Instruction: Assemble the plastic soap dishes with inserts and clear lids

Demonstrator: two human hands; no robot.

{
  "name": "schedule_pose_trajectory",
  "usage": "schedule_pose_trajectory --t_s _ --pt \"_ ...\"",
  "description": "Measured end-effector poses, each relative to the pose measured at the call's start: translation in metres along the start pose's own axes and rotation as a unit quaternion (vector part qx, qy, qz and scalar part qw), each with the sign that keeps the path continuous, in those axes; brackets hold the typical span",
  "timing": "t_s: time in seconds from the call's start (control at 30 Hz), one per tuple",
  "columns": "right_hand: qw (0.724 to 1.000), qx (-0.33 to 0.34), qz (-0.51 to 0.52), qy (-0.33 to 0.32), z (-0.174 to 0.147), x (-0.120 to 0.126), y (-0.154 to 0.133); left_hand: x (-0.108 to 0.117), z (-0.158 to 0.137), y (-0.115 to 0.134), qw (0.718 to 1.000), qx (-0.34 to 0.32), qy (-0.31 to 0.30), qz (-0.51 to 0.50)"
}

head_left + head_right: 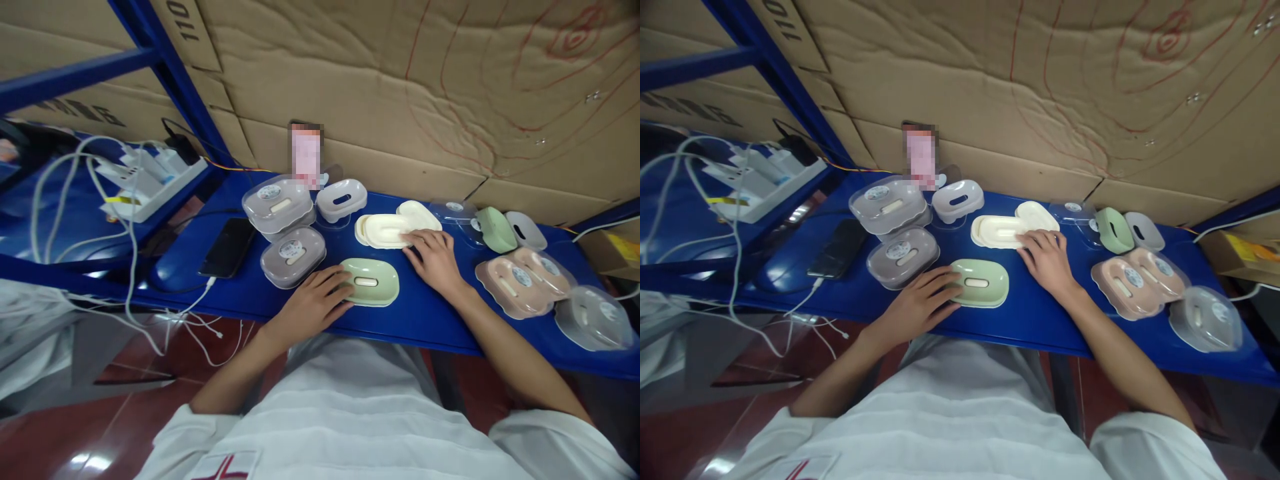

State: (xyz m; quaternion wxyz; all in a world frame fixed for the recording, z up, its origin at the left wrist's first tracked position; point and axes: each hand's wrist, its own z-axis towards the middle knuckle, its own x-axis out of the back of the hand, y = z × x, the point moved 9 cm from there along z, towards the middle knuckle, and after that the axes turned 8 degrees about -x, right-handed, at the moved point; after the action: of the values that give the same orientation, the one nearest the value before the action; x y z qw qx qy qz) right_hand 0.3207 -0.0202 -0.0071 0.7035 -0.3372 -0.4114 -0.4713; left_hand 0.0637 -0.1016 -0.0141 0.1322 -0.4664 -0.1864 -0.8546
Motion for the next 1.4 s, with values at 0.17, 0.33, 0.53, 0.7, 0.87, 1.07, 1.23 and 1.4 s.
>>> schedule_pose_trajectory --t_s 0.17,0.33,0.53,0.7,0.87,1.07,1.23,1.4 --pt "0.996 0.052 0.023 -0.063 -0.003 -0.012 -0.013 0.001 0.000 0.000 1.000 0.001 -0.001 0.003" --pt "0.984 0.135 0.045 -0.103 0.042 -0.015 -0.033 -0.002 0.002 0.003 1.000 -0.009 -0.023 0.003" --pt "0.975 0.180 0.098 -0.086 0.154 -0.040 -0.067 0.002 0.005 0.005 0.999 -0.017 -0.023 0.019" --pt "0.974 0.191 0.088 -0.081 0.212 -0.053 -0.102 0.003 0.005 0.005 1.000 -0.013 -0.023 0.012" --pt "0.979 0.154 0.092 -0.093 0.203 -0.048 -0.104 -0.003 0.001 0.002 1.000 -0.002 -0.022 -0.003" --pt "0.956 0.211 0.073 -0.190 0.154 -0.056 -0.093 -0.006 0.000 0.002 1.000 -0.004 -0.023 -0.002" --pt "0.962 0.216 0.073 -0.148 0.159 -0.048 -0.087 -0.003 0.002 0.004 1.000 -0.008 -0.025 0.003" --pt "0.975 0.191 0.094 -0.059 0.205 -0.049 -0.093 -0.002 0.002 0.002 1.000 -0.009 -0.022 0.009"
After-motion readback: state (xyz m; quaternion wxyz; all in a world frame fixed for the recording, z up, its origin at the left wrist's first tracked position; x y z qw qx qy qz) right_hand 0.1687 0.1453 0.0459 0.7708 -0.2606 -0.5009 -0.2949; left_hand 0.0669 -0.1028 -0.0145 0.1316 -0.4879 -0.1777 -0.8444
